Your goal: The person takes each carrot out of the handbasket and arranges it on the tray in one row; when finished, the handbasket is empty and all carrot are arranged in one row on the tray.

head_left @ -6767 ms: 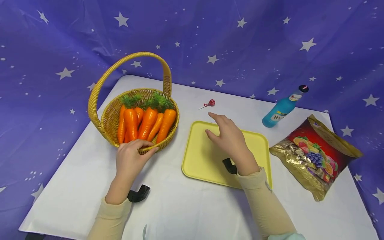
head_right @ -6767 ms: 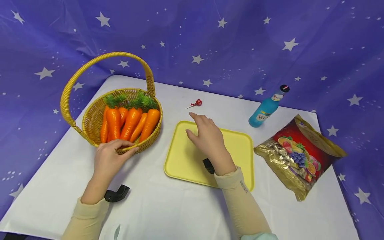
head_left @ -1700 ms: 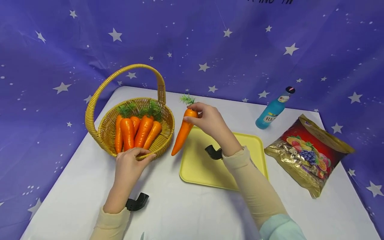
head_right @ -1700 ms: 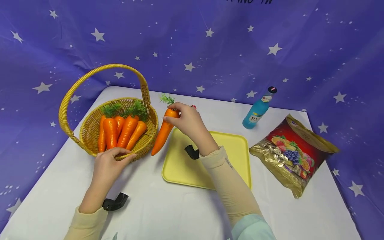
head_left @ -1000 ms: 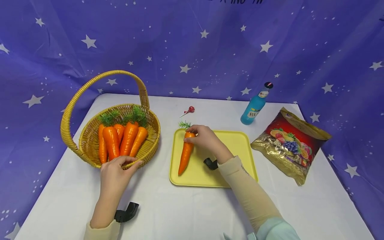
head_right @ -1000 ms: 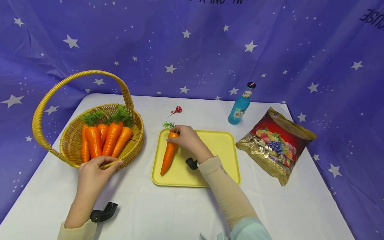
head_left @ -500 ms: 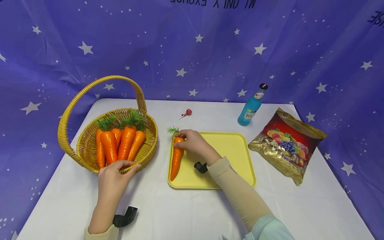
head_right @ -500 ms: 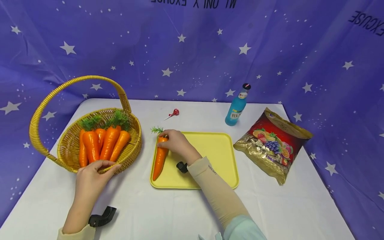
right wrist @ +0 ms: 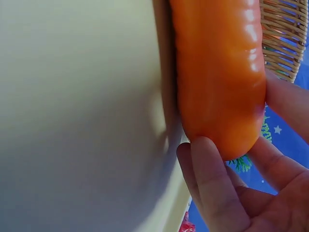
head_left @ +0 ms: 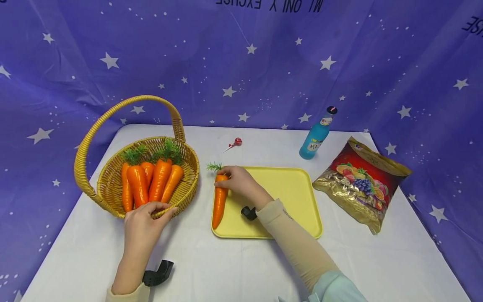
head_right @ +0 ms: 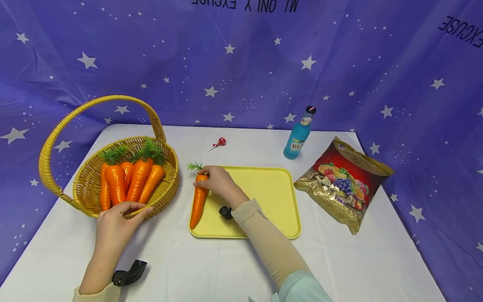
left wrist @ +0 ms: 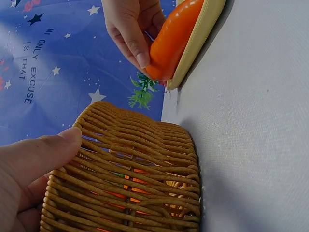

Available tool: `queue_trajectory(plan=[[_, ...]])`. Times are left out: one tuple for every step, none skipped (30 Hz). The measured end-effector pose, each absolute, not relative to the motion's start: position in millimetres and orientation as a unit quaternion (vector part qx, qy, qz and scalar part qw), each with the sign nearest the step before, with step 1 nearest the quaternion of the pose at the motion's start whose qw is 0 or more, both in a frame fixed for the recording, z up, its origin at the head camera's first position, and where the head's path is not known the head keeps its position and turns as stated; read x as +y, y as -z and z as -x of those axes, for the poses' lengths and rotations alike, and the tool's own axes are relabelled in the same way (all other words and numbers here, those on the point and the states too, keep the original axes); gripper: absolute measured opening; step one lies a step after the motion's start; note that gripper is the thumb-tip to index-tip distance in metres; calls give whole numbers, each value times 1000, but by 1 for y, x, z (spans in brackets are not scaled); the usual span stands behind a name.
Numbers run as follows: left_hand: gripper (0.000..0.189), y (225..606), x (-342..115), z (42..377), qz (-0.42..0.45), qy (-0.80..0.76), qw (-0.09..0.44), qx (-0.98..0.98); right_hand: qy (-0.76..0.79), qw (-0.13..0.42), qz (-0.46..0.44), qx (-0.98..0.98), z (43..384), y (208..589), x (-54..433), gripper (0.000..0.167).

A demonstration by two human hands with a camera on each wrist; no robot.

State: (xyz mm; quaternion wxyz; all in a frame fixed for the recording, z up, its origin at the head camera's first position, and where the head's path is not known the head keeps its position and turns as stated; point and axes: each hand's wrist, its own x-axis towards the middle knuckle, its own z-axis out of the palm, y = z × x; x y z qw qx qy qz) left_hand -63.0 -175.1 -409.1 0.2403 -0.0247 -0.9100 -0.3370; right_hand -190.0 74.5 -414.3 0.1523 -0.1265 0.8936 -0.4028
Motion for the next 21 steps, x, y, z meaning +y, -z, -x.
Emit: queue_trajectory(plan=[[22, 409, -175, 63, 24, 337, 239, -910, 402, 151, 126, 894, 190, 414, 74, 37], [23, 409, -175, 63, 23, 336, 239, -910, 399, 149, 125, 896, 189, 414, 74, 38], [23, 409, -175, 63, 23, 336, 239, -911, 394, 147, 125, 899, 189, 414, 73, 38], [23, 409, -175, 63, 23, 336, 239, -910, 388, 145, 126, 902, 189, 414, 73, 39], [23, 409, -175, 63, 23, 336, 240, -911, 382, 143, 127, 904, 188, 413, 73, 39], [23, 409, -175, 63, 24, 335, 241, -911, 376, 142, 127, 907, 188, 412, 72, 40], [23, 410, -175, 63, 25, 335, 242, -910, 369, 140, 128, 910, 188, 412, 72, 40], [23, 410, -175, 63, 25, 335, 243, -910, 363, 139, 128, 913, 188, 411, 71, 41], [23, 410, -175, 63, 26, 334, 243, -910, 357, 137, 129, 915, 188, 411, 71, 41], [22, 410, -175, 63, 26, 334, 243, -910, 354, 137, 129, 916, 187, 410, 71, 41], [22, 410, -175, 63, 26, 334, 243, -910, 350, 136, 130, 918, 187, 409, 70, 41], [22, 411, -175, 63, 25, 333, 243, -911, 345, 134, 130, 920, 187, 408, 70, 41], [22, 411, -176, 63, 24, 333, 242, -911, 342, 132, 131, 921, 187, 407, 70, 41], [22, 411, -176, 63, 24, 333, 242, -911, 335, 128, 134, 924, 187, 406, 71, 40], [22, 411, -176, 63, 23, 333, 241, -911, 332, 123, 135, 925, 186, 405, 71, 39], [22, 411, -176, 63, 23, 333, 240, -912, 328, 118, 136, 927, 186, 403, 71, 39], [22, 412, -176, 63, 22, 333, 240, -912, 323, 111, 139, 929, 187, 402, 71, 38], [22, 412, -176, 63, 22, 333, 240, -912, 320, 103, 141, 931, 187, 400, 71, 37], [22, 412, -176, 63, 22, 333, 240, -912, 317, 96, 142, 933, 187, 398, 71, 37], [22, 412, -176, 63, 22, 334, 240, -911, 313, 88, 143, 935, 187, 396, 71, 37], [22, 412, -176, 63, 23, 334, 240, -911, 314, 81, 142, 935, 187, 393, 71, 37]])
